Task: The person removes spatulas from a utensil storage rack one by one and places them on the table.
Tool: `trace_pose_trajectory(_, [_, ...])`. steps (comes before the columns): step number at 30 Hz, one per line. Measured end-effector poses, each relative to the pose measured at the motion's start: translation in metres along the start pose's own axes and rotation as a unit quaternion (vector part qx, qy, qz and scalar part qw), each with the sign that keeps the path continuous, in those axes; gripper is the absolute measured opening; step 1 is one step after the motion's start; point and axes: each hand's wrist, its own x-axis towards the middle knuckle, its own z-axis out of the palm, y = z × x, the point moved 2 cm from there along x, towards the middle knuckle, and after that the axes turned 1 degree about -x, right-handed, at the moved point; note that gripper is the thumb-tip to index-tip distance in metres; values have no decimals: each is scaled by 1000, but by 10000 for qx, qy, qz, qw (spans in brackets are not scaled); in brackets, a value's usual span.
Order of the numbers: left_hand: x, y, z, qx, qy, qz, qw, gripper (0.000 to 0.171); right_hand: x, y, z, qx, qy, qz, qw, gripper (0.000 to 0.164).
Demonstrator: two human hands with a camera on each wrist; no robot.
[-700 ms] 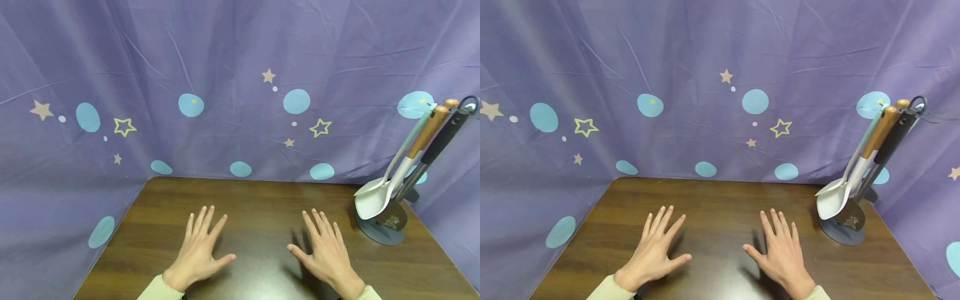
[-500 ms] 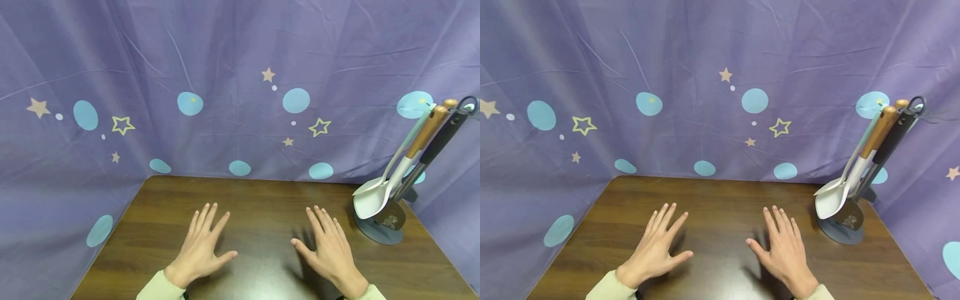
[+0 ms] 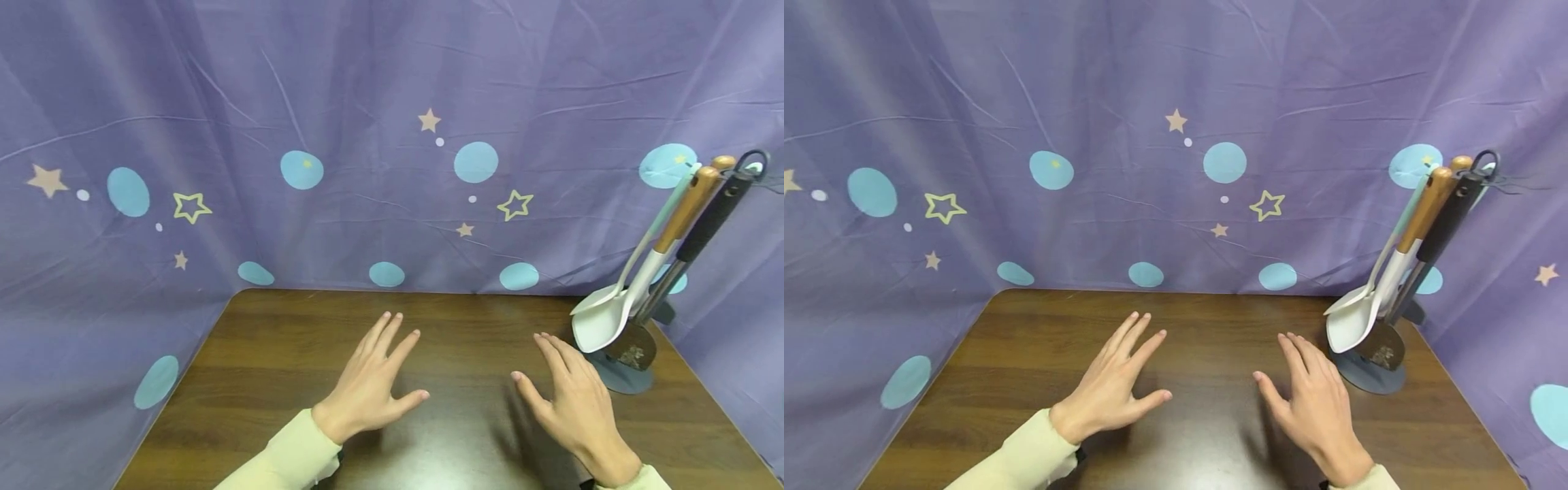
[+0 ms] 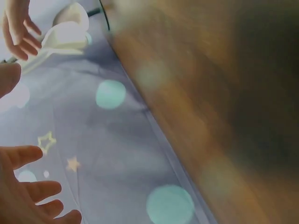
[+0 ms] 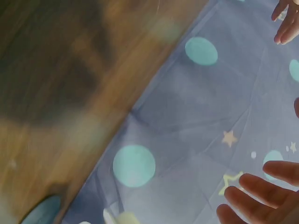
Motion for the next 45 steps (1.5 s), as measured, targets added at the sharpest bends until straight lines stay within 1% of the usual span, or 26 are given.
trace_pose_trajectory(4, [19,15,7,-115,71,241,9996,81,4,8,-12,49,257,-5,9997,61])
trace_pose_trajectory(8, [34,30,14,-212,167,541,9982,77,5,18,-23,151,387,68,9991,53])
trace_pose_trajectory(11, [45,41,18,-275,233,682,9970,74,7,25,-32,153,497,48,9986,48])
trace_pose_trajectory(18, [71,64,23,-468,495,911,9935,65,11,42,-50,-16,713,196,9973,44])
trace_pose_trajectory(22, [89,79,28,-510,582,1101,9909,61,13,53,-58,-84,981,182,9950,43])
trace_pose_trajectory(25, [103,93,33,-511,558,1200,9899,58,14,62,-64,-28,1178,261,9927,41])
trace_pose_trajectory(28, [116,107,39,-447,457,1277,9898,56,16,72,-68,59,1336,369,9903,37])
trace_pose_trajectory(32, [128,125,49,-248,248,1439,9890,55,17,84,-71,223,1389,642,9880,32])
trace_pose_trajectory(34, [134,132,53,-171,198,1494,9884,55,19,90,-73,318,1386,846,9862,30])
trace_pose_trajectory(41, [160,153,64,-230,329,1502,9878,52,23,111,-83,417,1562,1464,9759,26])
trace_pose_trajectory(45, [173,163,68,-154,337,1457,9886,50,21,122,-86,362,1536,1785,9712,24])
